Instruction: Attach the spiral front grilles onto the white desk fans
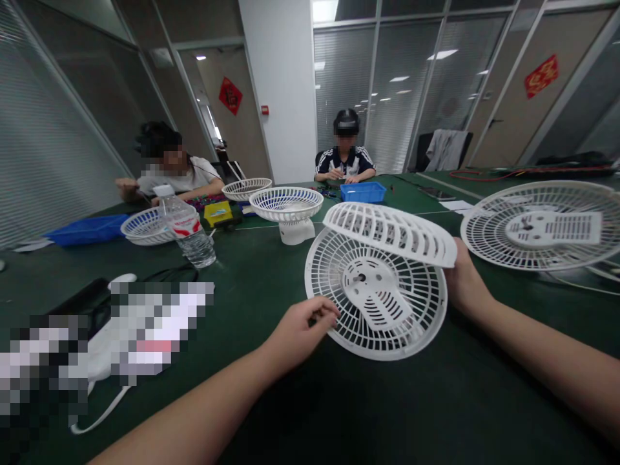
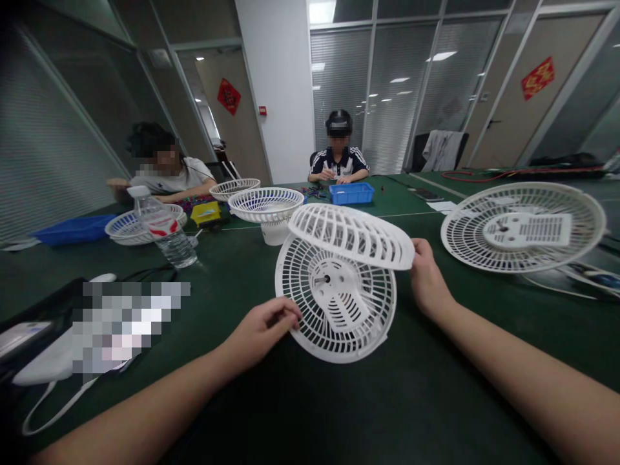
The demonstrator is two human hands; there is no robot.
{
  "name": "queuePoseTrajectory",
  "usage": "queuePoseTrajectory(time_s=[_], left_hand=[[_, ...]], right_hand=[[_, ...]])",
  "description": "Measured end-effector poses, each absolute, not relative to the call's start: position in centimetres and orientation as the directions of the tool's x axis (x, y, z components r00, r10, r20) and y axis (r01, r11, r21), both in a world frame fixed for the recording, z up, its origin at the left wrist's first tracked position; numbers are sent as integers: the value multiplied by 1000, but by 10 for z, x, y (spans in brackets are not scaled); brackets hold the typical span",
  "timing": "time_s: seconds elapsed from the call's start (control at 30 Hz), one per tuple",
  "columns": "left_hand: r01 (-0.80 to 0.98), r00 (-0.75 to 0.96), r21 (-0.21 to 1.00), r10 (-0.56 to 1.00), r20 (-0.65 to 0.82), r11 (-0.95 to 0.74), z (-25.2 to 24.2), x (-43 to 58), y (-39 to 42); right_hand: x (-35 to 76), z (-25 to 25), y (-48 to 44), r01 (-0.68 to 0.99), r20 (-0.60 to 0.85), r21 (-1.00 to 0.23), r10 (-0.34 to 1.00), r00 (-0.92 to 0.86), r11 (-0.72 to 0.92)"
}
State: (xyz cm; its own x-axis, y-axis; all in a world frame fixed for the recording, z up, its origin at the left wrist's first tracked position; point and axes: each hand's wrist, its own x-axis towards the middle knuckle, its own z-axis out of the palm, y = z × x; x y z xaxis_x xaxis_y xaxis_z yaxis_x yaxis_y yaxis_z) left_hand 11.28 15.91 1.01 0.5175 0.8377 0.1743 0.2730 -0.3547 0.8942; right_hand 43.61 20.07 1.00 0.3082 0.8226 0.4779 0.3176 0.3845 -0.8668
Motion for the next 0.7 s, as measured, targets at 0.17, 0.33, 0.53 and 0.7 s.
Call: queuePoseTrajectory(time_s=[0.17,0.33,0.53,0.7], left_hand=[[-407,130,913,989,64,-5,7,110,169],[-409,71,907,987,144,-103,6,111,164],[-309,89,926,963,253,-215,-4,113,164],[-218,62,940,957,283,-263,-8,113,168]], right_hand=[[430,8,192,266,530,-846,785,322,462],[421,13,190,160,705,-707,669,238,688],[412,21,178,271,899,-416,437,-22,868],[406,28,165,430,913,11,166,-372,903]])
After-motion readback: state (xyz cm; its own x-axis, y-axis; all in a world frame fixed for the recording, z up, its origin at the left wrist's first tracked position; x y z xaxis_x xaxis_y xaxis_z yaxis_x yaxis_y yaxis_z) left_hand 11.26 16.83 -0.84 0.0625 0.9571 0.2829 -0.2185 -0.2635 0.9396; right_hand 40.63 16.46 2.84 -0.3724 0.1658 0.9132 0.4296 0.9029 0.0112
